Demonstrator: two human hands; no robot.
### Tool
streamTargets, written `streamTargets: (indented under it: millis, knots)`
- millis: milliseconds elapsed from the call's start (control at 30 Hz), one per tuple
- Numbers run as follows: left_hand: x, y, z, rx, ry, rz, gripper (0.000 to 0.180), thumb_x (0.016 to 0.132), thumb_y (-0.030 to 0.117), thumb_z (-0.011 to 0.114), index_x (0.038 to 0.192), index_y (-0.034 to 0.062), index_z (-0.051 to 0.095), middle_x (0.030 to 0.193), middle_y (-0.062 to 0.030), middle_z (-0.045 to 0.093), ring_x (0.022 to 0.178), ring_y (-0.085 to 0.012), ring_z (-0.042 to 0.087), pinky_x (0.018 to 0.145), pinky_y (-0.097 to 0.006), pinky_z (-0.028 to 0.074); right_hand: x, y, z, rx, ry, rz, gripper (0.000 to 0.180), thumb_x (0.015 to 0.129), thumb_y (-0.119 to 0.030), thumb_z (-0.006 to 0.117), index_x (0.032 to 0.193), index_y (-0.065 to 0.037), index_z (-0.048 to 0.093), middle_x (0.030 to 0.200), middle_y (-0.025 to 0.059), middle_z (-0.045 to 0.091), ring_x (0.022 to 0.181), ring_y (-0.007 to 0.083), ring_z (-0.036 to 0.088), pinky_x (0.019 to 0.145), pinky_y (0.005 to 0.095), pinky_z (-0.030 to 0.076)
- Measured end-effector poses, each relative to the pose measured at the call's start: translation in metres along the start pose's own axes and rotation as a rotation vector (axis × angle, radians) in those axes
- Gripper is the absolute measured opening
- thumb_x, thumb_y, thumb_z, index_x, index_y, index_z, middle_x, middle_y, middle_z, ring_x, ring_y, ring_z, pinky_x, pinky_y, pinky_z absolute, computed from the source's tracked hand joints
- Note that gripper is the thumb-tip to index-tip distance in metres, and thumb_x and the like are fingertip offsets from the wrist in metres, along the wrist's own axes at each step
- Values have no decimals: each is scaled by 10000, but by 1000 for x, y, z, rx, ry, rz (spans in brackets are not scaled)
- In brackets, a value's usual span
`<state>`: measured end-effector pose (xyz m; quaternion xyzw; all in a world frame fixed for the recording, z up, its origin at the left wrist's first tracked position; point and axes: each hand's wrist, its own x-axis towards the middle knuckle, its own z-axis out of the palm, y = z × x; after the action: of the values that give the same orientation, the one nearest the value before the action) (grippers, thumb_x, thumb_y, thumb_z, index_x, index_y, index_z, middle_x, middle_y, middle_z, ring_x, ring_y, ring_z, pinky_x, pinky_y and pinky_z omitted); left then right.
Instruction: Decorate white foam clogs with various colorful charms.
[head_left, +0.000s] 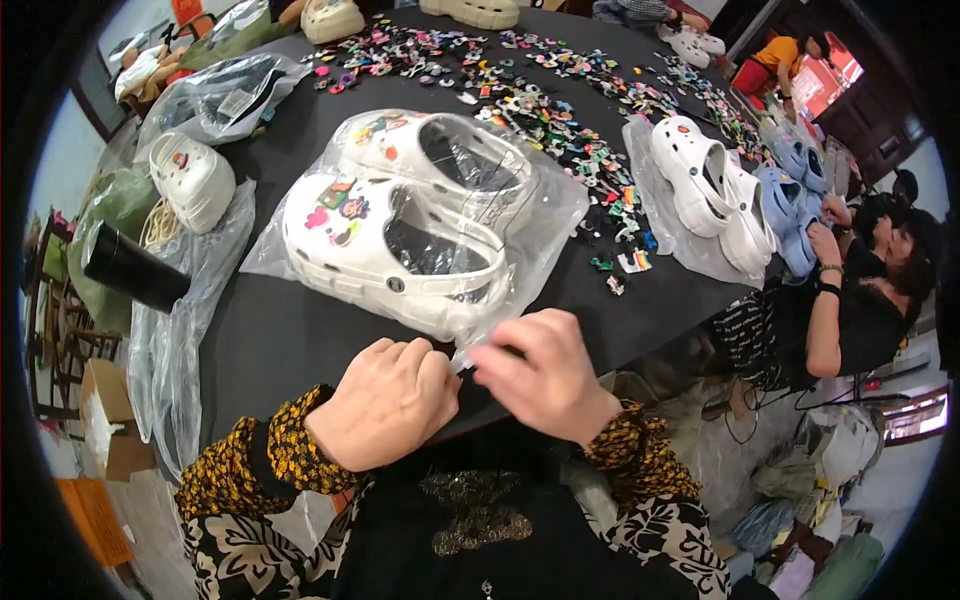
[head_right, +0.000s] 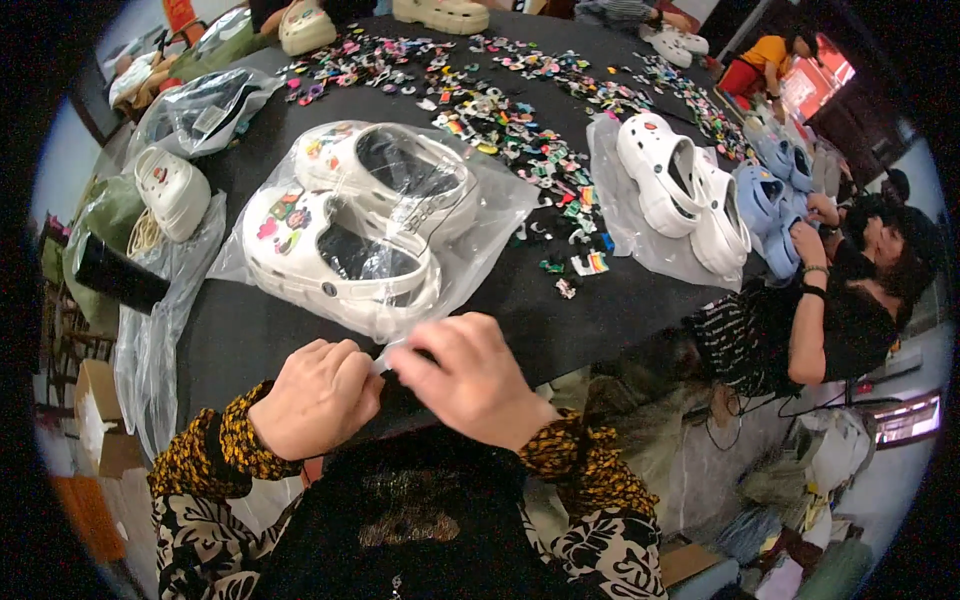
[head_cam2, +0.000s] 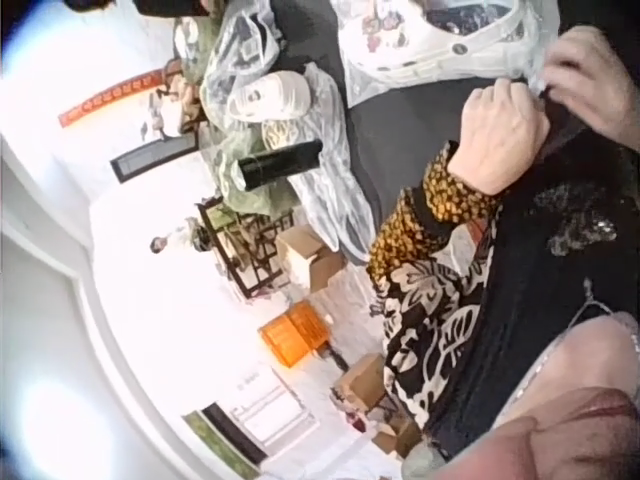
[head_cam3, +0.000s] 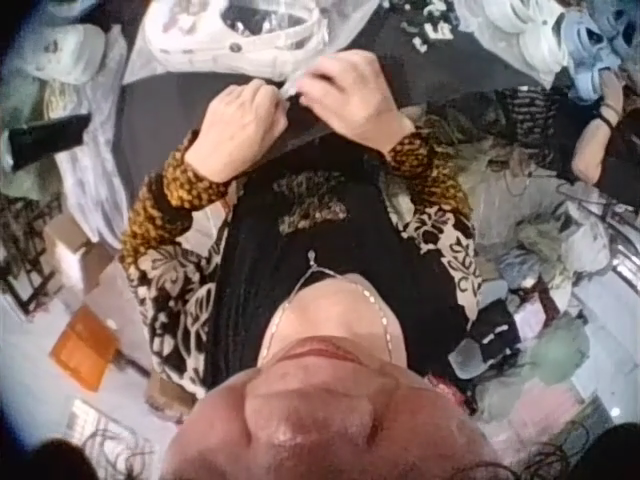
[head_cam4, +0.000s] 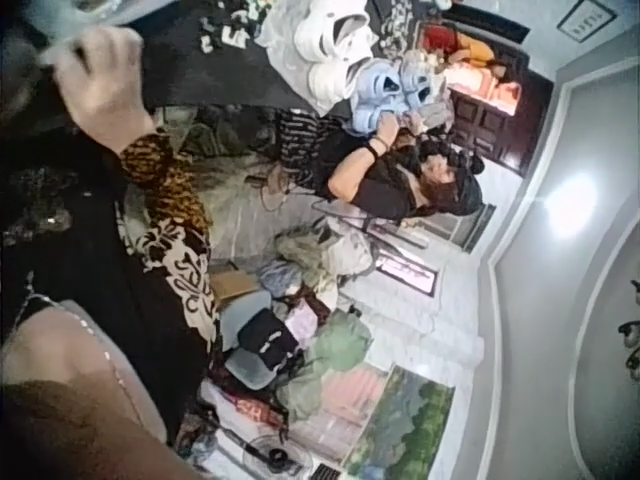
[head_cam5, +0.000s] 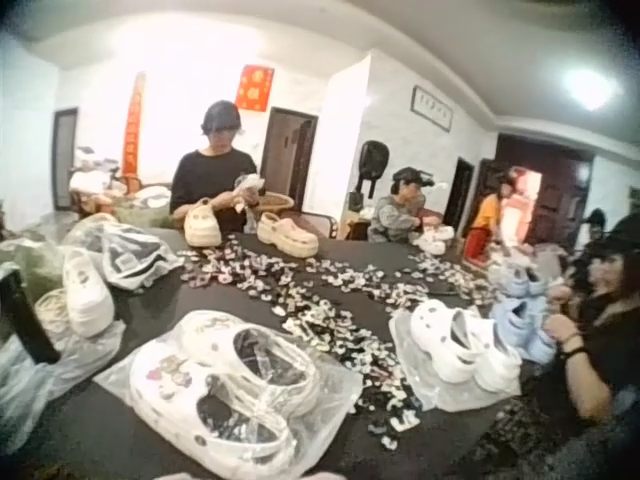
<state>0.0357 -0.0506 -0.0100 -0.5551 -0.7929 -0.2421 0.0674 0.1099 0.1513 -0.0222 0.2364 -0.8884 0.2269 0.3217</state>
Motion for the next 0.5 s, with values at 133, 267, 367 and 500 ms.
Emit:
streamTargets:
  millis: [133, 267, 367, 500]
  knots:
    - [-2, 3, -2, 57, -26, 50, 202, 766, 124, 669, 735, 46, 485, 652, -76, 466, 557, -240, 508, 567, -351, 414, 4, 2, 7, -58, 34, -123, 265, 734, -141, 615, 987, -75, 654, 1036, 48, 561, 959, 219, 537, 850, 375, 435]
    - [3, 6, -8, 144, 47, 87, 196, 748, 123, 671, 724, 50, 491, 674, -61, 443, 579, -214, 485, 564, -334, 389, 9, 2, 5, -70, 38, -166, 266, 742, -154, 612, 992, -69, 642, 1020, 49, 570, 943, 212, 545, 856, 381, 434]
    - [3, 2, -8, 204, 76, 148, 188, 725, 126, 670, 733, 52, 497, 691, -52, 438, 600, -198, 482, 569, -329, 383, 12, 4, 4, -69, 7, -184, 251, 748, -153, 607, 984, -71, 633, 1020, 53, 573, 937, 209, 547, 860, 385, 432]
    - [1, 2, -13, 161, 35, 229, 187, 694, 129, 663, 735, 57, 495, 695, -49, 437, 604, -188, 483, 571, -323, 381, 14, 2, 2, -52, -26, -188, 219, 703, -96, 667, 921, -103, 642, 977, 16, 571, 913, 194, 537, 849, 389, 436]
